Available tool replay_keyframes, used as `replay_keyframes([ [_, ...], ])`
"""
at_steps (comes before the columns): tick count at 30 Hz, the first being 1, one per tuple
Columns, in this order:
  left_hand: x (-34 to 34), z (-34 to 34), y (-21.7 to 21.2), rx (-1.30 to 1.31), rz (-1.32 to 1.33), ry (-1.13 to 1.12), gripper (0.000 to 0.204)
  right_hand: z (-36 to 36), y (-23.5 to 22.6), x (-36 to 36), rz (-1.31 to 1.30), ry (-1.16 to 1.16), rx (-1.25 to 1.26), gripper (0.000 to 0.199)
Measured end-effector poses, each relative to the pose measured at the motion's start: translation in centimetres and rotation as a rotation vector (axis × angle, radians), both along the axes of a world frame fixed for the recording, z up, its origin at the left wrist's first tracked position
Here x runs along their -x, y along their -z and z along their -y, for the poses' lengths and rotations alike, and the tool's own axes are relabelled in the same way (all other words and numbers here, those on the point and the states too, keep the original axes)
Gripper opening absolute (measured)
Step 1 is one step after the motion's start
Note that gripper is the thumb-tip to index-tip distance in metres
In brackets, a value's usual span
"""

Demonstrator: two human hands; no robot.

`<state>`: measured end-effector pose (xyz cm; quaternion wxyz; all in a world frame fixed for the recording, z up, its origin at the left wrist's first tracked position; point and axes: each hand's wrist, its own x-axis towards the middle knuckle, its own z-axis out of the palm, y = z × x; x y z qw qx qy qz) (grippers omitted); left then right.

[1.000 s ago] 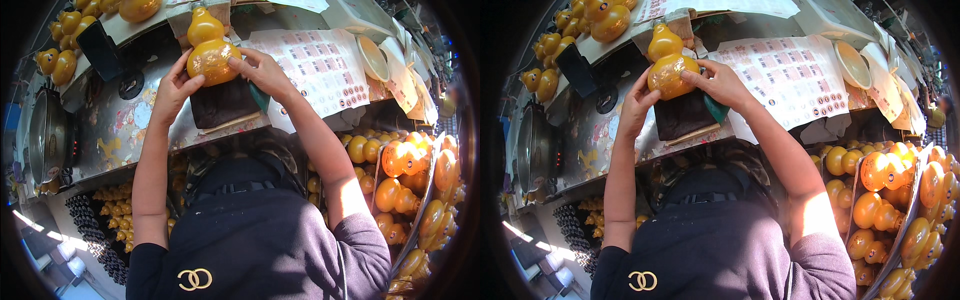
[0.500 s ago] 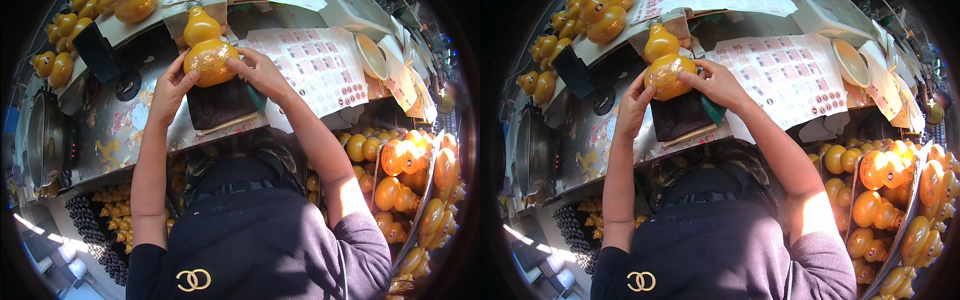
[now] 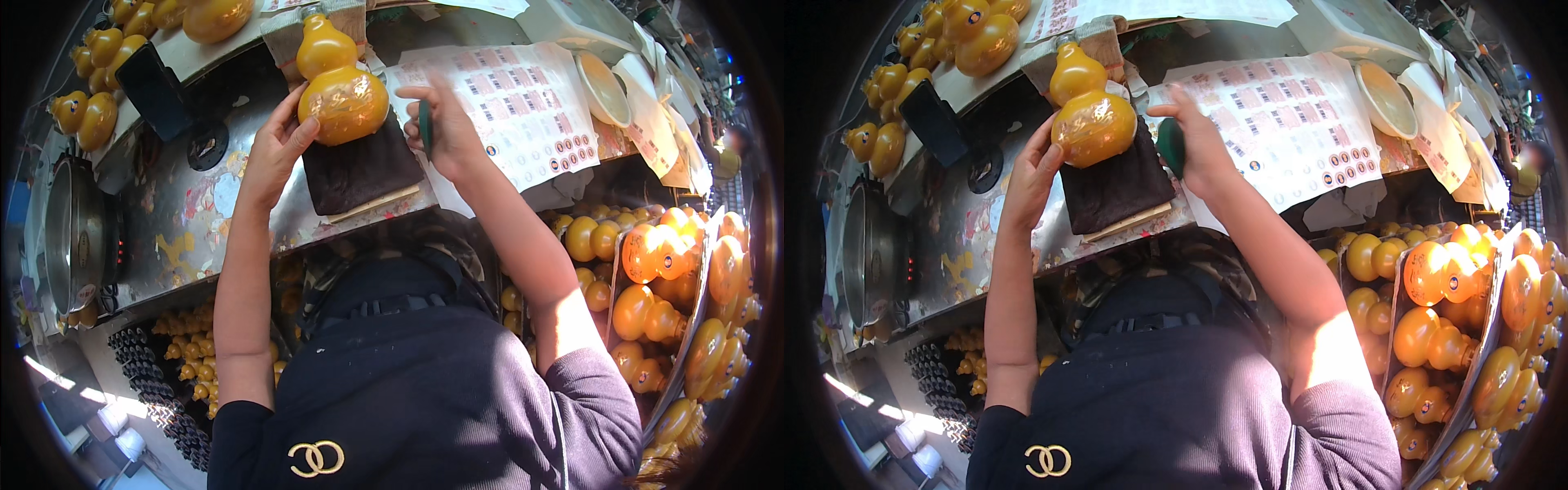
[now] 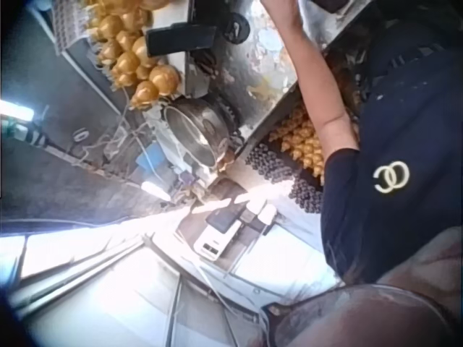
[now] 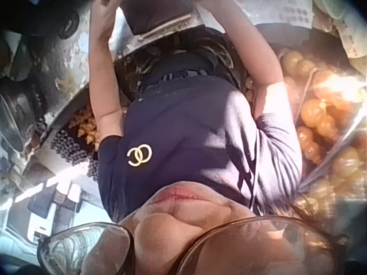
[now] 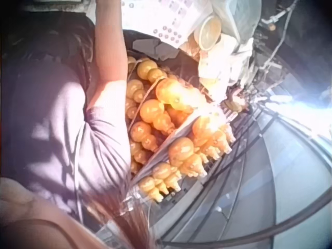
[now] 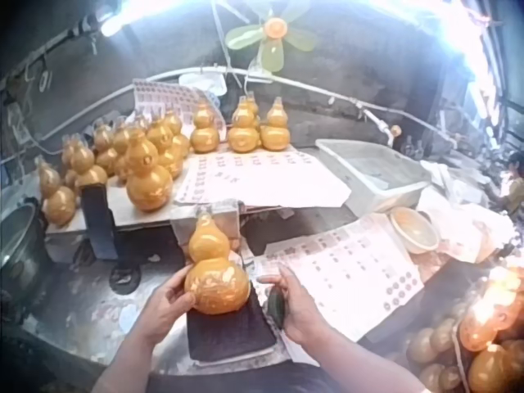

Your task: The person picks up a gourd, applies a sticker to its surface, and wipes it with a green cloth. The person repeats this process for multiple gourds, placing each finished gourd on a nearby tray.

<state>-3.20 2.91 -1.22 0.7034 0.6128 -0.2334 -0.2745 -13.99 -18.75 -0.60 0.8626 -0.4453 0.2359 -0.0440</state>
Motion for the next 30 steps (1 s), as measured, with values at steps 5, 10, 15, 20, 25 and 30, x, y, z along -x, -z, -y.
replay_keyframes([
  [5, 0.2, 0.0, -0.5, -0.031, 0.006, 0.046, 0.079, -3.5, -2.2, 3.2, 0.257, 0.114, 0.556, 0.023],
  [10, 0.0, 0.0, -0.3, -0.001, 0.015, 0.054, 0.077, -6.1, -1.5, 2.4, 0.404, 0.158, 1.144, 0.024],
  [15, 0.1, 0.2, -0.3, -0.042, 0.021, 0.043, 0.077, -4.6, 0.0, 2.9, 0.243, 0.207, 0.935, 0.026],
  [20, 0.2, 0.2, -0.6, -0.051, -0.010, 0.037, 0.077, -3.7, 0.5, 3.1, 0.094, 0.184, 0.475, 0.028],
  [25, -0.6, 0.1, -0.5, -0.040, -0.027, 0.044, 0.069, -3.8, 0.0, 3.3, 0.118, 0.321, 0.633, 0.026],
  [30, -1.0, 0.4, -0.2, -0.064, -0.010, 0.057, 0.065, -5.8, -0.2, 2.5, 0.631, 0.533, 1.472, 0.029],
])
